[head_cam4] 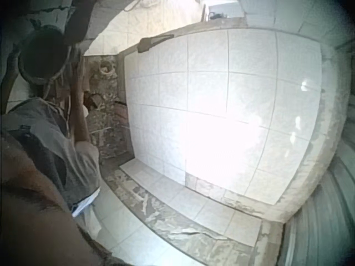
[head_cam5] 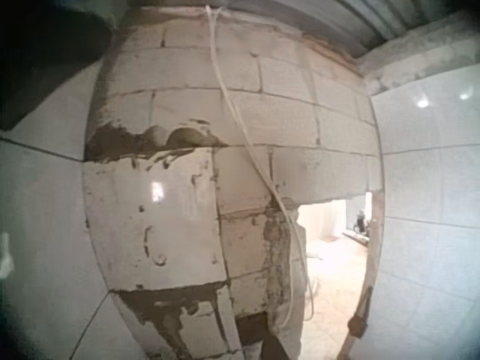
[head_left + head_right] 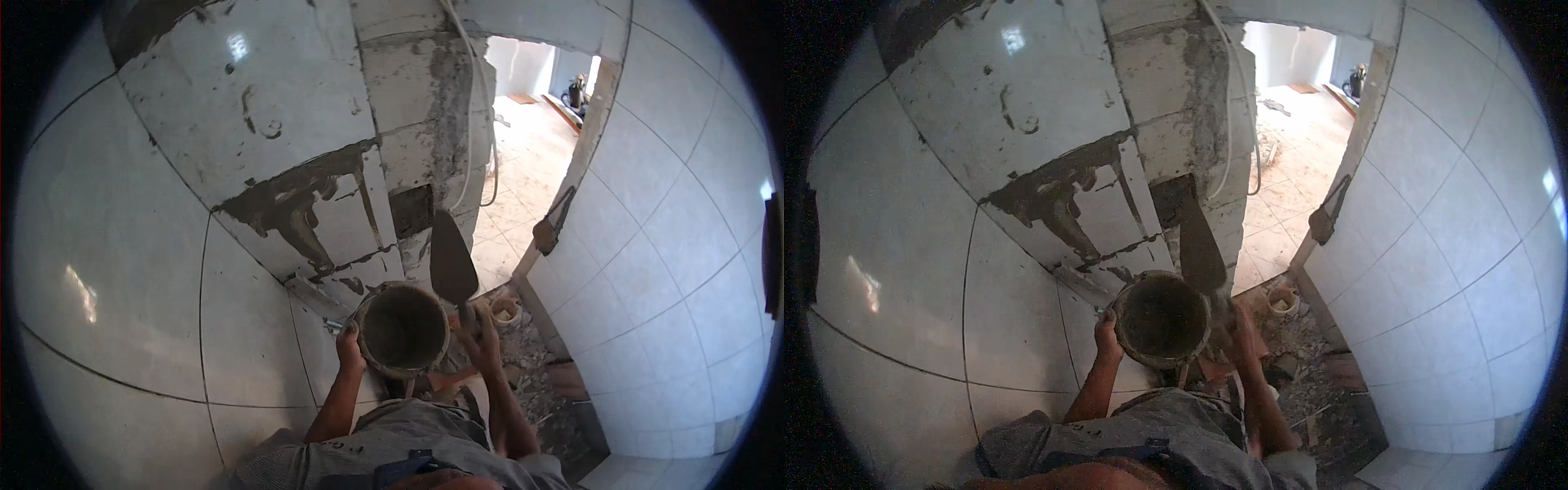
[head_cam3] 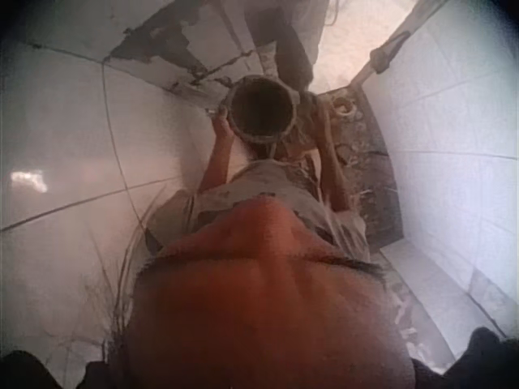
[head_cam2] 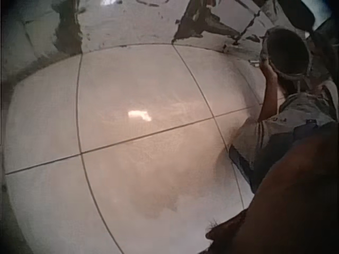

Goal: The person applies mortar to a wall using a trowel from a bucket. Afterward, the person sits down, spreads mortar onto a tile using a trowel, and lifts the prepared tile by hand.

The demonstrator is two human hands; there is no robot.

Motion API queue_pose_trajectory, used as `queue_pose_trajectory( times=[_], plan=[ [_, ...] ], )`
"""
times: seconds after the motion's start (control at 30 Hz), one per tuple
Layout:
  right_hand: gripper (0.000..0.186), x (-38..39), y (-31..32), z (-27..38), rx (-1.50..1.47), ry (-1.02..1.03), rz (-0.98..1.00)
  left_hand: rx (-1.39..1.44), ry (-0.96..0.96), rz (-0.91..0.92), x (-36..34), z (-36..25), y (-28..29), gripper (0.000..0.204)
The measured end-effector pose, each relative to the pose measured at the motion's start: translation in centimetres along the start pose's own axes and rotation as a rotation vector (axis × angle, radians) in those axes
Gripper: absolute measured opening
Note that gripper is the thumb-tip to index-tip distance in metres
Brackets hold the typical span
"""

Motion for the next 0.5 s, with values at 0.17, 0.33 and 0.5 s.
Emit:
queue_pose_trajectory(
  times=[0.17, 0.33, 0.5],
  plan=[
    [0.052, -11.8, -3.4, 4.1, 0.000, 0.174, -0.107, 0.028, -0.018, 0.029, 1.1, -0.2, 0.7, 0.036],
    [0.052, -19.4, -6.5, 3.0, 0.153, 0.204, -0.098, 0.055, -0.063, 0.003, 1.8, -0.9, 3.1, 0.036],
    [0.050, -23.0, -8.0, 1.5, 0.191, 0.343, -0.187, 0.002, -0.111, -0.102, 3.0, -1.9, 6.3, 0.039]
  ],
)
Point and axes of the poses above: each hand's wrist, its own x-axis away from the middle knuckle, its own y-axis out of the back of the hand, z = x × y, the point moved 8 cm from there along -x, towards the middle knuckle, and after that the axes turned 6 degrees about -z, right-handed, at the moved point
